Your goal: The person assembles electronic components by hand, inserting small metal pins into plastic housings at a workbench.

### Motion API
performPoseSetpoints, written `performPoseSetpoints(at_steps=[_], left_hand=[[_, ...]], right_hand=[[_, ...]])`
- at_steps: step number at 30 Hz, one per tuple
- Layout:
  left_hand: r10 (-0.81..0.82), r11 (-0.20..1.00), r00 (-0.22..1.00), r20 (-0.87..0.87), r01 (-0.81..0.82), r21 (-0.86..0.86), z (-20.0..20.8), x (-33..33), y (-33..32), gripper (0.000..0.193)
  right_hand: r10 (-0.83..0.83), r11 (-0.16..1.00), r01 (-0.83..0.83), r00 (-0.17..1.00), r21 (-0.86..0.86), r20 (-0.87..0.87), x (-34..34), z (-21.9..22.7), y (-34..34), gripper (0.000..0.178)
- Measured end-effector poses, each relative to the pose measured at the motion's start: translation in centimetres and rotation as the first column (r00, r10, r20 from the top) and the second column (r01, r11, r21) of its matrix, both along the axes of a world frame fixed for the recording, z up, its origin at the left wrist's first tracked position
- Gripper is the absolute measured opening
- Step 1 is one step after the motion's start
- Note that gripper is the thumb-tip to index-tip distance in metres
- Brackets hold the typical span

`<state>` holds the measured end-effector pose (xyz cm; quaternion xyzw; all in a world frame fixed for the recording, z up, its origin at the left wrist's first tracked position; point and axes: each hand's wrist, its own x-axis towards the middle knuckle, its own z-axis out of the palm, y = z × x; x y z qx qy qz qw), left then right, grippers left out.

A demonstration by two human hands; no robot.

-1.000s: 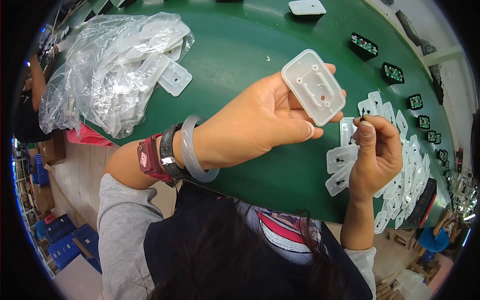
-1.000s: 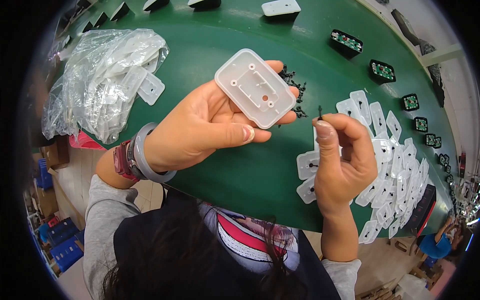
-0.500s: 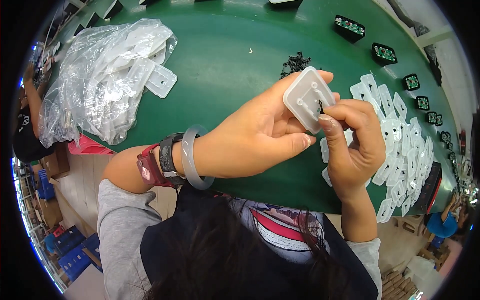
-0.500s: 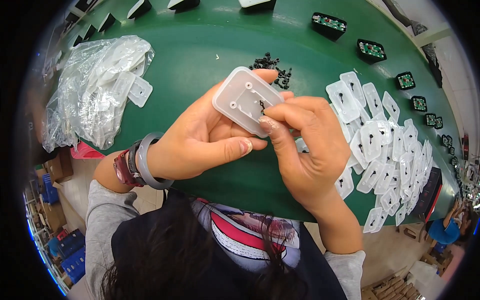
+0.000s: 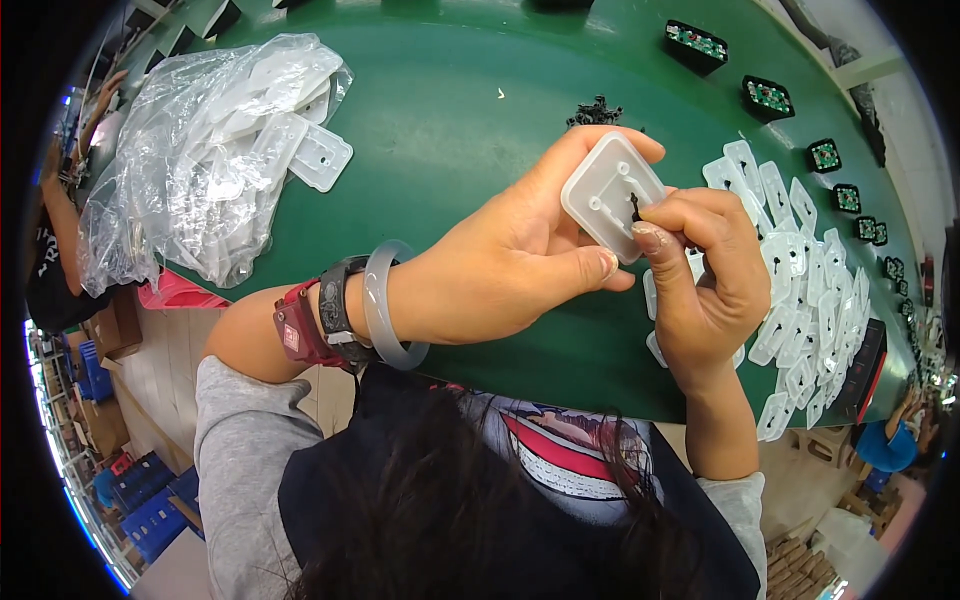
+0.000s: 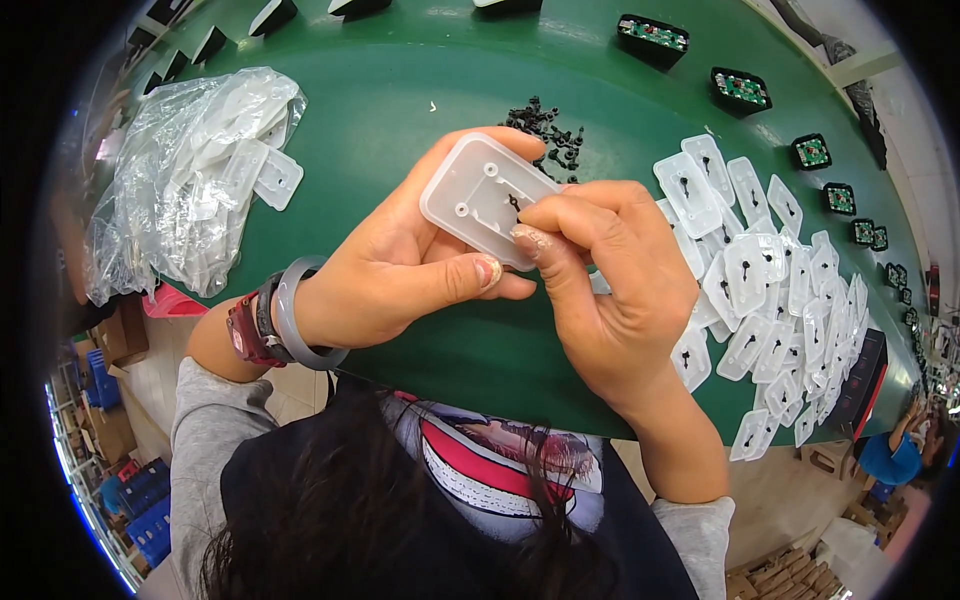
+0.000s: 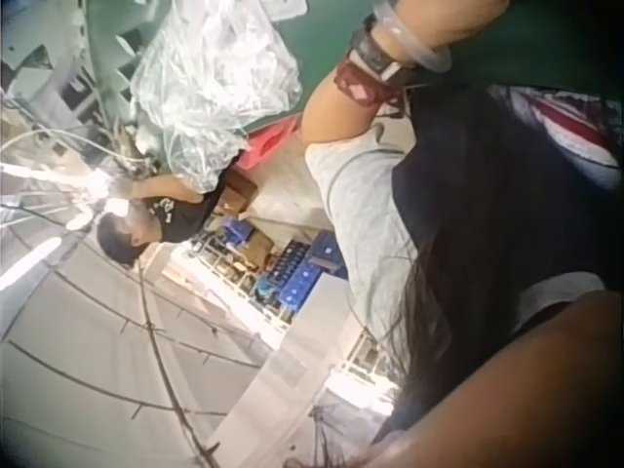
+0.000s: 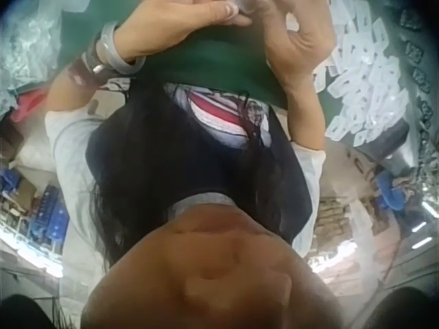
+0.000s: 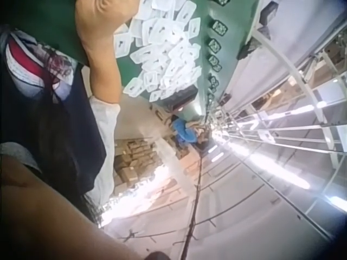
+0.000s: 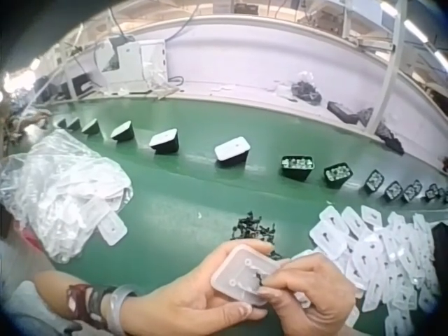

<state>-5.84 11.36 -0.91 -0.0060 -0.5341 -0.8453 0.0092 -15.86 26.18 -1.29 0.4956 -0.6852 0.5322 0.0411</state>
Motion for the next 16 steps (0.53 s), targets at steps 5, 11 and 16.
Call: performPoseSetpoints(at_steps=[5, 11, 16], left_hand=[[0.011, 1.000, 1.000, -0.022, -0.011, 0.005, -0.46, -0.13, 0.16, 0.069], [0.000, 1.000, 1.000, -0.006, 0.000, -0.013, -0.35, -0.16, 0.03, 0.069], [0.005, 0.999, 1.000, -0.004, -0.005, -0.050, -0.44, -0.15, 0.13, 0.070]], right_hand=[[-0.006, 0.999, 0.010, 0.993, 0.032, -0.114, -0.25, -0.20, 0.07, 0.014], [-0.030, 0.998, 0.043, 0.972, 0.053, -0.231, -0.06, -0.21, 0.12, 0.015], [-0.064, 0.990, 0.096, 0.960, 0.107, -0.274, 0.40, -0.10, 0.18, 0.018]])
